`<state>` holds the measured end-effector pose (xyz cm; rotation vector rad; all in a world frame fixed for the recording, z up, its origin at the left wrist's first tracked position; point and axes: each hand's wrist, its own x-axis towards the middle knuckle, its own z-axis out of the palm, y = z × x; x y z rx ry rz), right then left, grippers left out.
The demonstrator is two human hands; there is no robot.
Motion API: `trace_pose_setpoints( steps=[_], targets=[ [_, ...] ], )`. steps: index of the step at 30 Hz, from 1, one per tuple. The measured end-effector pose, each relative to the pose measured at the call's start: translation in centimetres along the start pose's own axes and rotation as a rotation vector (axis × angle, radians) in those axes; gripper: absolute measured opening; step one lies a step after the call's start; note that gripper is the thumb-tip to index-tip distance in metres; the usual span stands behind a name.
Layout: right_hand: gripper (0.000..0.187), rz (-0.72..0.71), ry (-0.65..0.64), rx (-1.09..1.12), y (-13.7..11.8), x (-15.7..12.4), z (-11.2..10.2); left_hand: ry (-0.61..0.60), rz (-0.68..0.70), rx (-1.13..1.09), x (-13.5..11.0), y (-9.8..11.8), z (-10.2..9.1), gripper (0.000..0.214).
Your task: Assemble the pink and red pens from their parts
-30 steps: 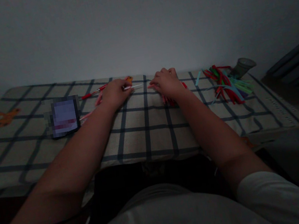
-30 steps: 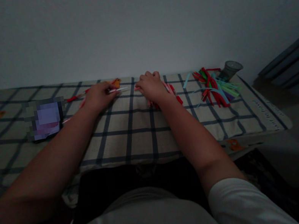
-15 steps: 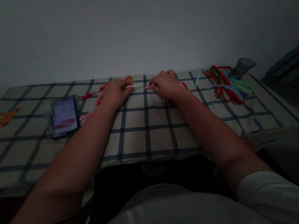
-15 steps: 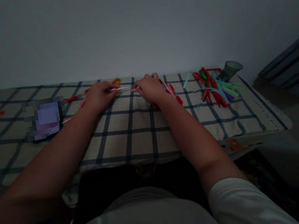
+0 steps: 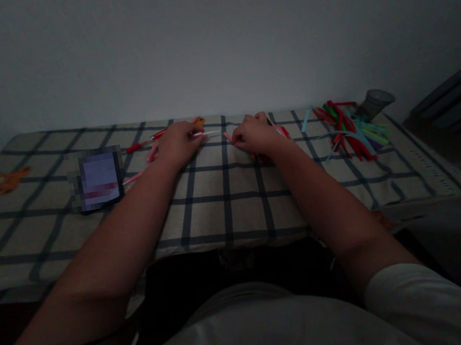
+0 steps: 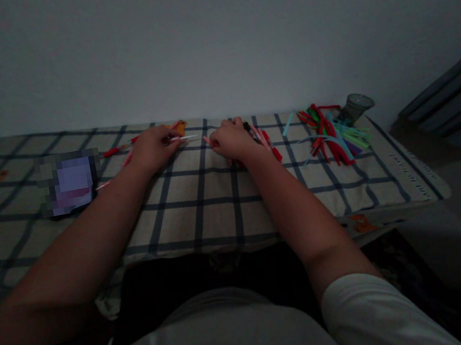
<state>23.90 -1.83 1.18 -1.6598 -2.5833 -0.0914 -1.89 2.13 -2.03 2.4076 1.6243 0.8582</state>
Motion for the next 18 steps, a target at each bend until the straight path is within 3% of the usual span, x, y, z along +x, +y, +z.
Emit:
trace_pose_setpoints(
  steps=[4,11,18],
  targets=[
    [0.034,-0.003,-0.015,0.008,0.16,0.06,0.11,-0.003,0.01,-0.006,0.24,-0.44,0.35,0.03],
    [0.05,-0.003,0.111,-0.021,0.16,0.0,0.2,-0.044,0.044,0.022,0.58,-0.66,0.62,0.034],
    [0.049,-0.043,0.164,0.031,-0.24,-0.25,-0.28,-0.083,0.139,0.018,0.24,-0.35,0.39,0.032]
  ],
)
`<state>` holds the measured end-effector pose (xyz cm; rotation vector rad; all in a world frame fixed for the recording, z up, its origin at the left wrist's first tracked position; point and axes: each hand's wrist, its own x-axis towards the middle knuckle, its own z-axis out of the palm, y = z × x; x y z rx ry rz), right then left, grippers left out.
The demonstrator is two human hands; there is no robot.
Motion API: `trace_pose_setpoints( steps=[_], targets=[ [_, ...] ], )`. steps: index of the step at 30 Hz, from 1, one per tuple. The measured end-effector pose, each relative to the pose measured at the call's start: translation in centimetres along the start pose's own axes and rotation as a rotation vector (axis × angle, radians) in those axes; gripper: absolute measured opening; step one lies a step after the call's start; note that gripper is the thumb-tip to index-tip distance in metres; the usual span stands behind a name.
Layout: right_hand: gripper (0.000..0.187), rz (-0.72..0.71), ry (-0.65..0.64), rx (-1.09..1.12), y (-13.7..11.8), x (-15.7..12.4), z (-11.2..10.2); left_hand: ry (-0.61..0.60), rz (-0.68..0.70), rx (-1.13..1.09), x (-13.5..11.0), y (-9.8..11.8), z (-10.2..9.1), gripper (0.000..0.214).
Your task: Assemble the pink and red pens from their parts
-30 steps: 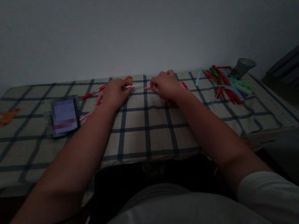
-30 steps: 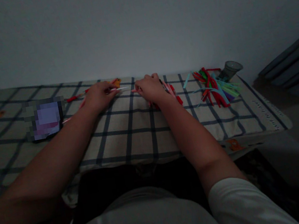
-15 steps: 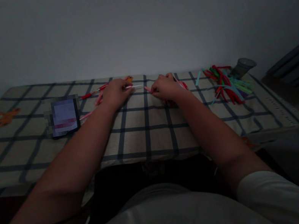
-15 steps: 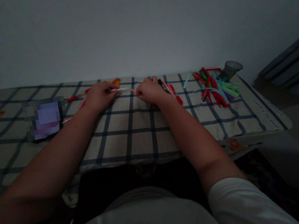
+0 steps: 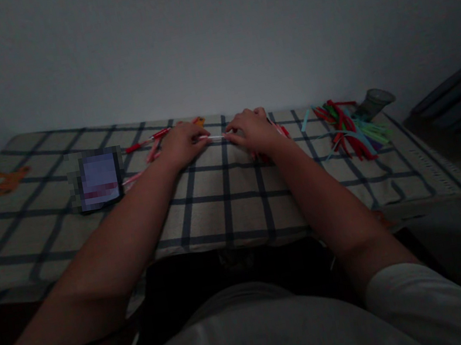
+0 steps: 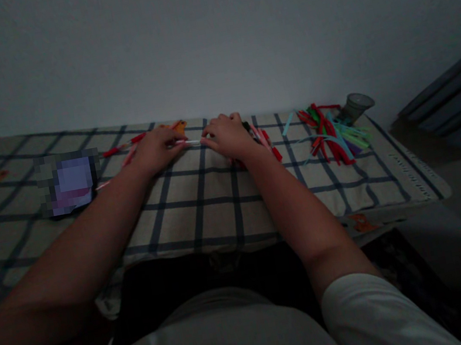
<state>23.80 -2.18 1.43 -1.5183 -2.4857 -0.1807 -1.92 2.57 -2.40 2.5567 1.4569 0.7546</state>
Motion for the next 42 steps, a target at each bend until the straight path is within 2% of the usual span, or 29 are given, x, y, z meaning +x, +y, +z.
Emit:
trace_pose_setpoints(
  steps=[5,19,29,36,42],
  targets=[
    [0.05,-0.036,-0.051,0.008,-0.2,0.1,0.2,-0.036,0.044,0.022,0.1,0.2,-0.1,0.034],
    [0.045,-0.027,-0.054,0.018,0.0,0.4,0.5,-0.05,0.091,0.017,0.0,0.4,-0.3,0.035],
    [0.039,0.039,0.062,0.089,-0.4,-0.1,-0.4,0.003,-0.002,-0.022,-0.1,0.3,-0.2,0.033],
    [0.043,0.084,0.147,0.064,0.3,0.6,0.5,0.017,0.061,-0.046,-0.2,0.3,-0.2,0.044],
    [0.051,0.083,0.196,0.085,0.7,1.0,0.9,0.055,0.079,-0.033,-0.3,0.3,0.0,0.041]
  ],
)
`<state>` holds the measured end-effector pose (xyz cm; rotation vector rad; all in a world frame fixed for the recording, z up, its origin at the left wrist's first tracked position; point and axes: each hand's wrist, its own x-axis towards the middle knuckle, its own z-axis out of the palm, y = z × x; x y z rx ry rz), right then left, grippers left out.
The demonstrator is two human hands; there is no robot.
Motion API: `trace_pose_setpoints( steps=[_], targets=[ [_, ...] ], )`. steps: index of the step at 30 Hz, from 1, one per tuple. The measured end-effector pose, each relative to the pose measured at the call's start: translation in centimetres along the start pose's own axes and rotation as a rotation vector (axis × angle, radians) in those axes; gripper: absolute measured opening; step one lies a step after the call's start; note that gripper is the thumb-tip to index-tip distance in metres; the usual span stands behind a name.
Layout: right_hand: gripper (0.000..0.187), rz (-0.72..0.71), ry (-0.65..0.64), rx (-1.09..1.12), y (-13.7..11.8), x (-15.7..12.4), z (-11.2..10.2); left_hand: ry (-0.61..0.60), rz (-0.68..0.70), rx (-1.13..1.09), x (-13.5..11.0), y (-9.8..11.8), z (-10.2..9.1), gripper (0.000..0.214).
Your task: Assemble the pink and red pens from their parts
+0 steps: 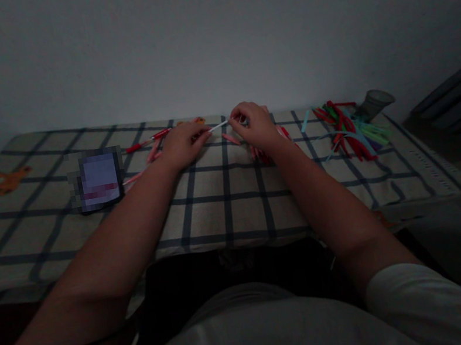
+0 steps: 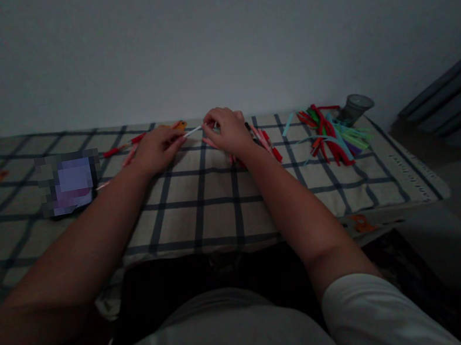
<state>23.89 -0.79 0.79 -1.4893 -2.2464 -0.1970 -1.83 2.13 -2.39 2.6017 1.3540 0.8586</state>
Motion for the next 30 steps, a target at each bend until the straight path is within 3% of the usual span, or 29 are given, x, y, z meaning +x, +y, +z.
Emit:
trace_pose_setpoints(
  steps=[6,12,17,26,30],
  targets=[
    [0.047,-0.031,0.039,0.19,0.8,0.3,0.9,0.069,0.042,-0.016,0.2,-0.6,0.7,0.042],
    [0.047,-0.137,0.038,0.414,1.0,0.3,1.3,0.025,0.13,0.017,0.4,-0.9,0.6,0.039],
    [0.047,-0.174,0.064,0.506,0.9,0.5,1.6,0.01,0.108,0.027,0.2,-0.4,0.2,0.038],
    [0.057,-0.071,0.254,0.567,1.3,0.8,1.9,0.058,0.084,0.068,0.4,-0.3,0.5,0.038],
    [0.054,-0.032,0.274,0.516,1.6,0.9,1.8,0.127,0.078,0.057,0.4,-0.4,0.6,0.038]
  ],
)
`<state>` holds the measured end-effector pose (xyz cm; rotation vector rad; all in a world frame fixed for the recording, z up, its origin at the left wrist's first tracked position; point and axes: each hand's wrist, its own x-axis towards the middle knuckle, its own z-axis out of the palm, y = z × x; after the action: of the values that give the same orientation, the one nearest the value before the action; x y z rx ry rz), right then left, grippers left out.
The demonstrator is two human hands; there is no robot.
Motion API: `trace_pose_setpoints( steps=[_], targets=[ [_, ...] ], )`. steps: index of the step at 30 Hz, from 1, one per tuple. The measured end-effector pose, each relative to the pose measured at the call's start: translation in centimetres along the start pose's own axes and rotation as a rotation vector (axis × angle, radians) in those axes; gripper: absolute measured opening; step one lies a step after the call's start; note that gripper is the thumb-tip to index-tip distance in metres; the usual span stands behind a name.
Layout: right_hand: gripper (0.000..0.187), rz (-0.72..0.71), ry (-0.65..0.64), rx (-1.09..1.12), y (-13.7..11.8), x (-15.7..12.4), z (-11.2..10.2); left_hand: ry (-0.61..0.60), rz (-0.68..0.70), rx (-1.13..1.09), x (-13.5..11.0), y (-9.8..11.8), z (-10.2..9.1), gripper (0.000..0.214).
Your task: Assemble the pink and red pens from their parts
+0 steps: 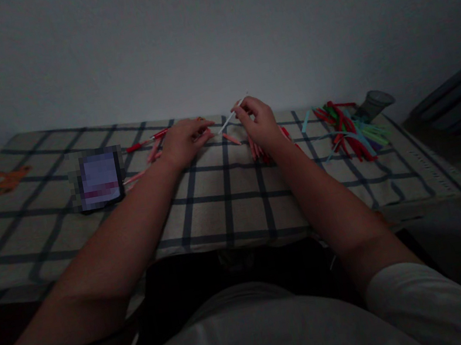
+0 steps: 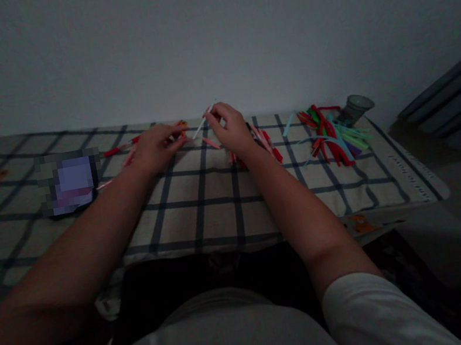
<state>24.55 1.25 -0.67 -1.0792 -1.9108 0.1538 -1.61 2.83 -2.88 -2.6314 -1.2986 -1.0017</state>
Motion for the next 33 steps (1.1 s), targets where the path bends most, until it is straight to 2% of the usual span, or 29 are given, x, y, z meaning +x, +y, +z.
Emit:
trace_pose_setpoints(
  steps=[3,7,11,17,23,29,33],
  targets=[
    [0.045,-0.007,-0.069,-0.13,-0.1,-0.2,-0.1,0.026,-0.015,-0.043,0.0,0.0,0.0,0.04],
    [0.032,-0.045,-0.26,-0.318,-1.0,-0.6,-0.5,0.031,-0.036,-0.09,-0.1,0.1,-0.1,0.04],
    [0.029,-0.045,-0.365,-0.395,-1.8,-0.8,-1.1,0.029,-0.033,-0.151,-0.2,0.3,-0.1,0.041],
    [0.028,-0.016,-0.423,-0.398,-2.0,-0.9,-1.0,-0.039,-0.041,-0.177,0.1,0.4,-0.3,0.034],
    [0.026,0.009,-0.476,-0.398,-2.5,-1.0,-0.8,-0.082,-0.021,-0.104,0.1,-0.4,0.0,0.023],
    [0.025,0.024,-0.414,-0.363,-2.5,-0.9,-1.1,0.031,-0.014,-0.064,0.0,-0.4,0.1,0.025],
    [0.023,0.012,-0.393,-0.34,-2.2,-0.8,-1.1,0.053,0.013,-0.065,0.0,-0.2,-0.4,0.025]
  ],
)
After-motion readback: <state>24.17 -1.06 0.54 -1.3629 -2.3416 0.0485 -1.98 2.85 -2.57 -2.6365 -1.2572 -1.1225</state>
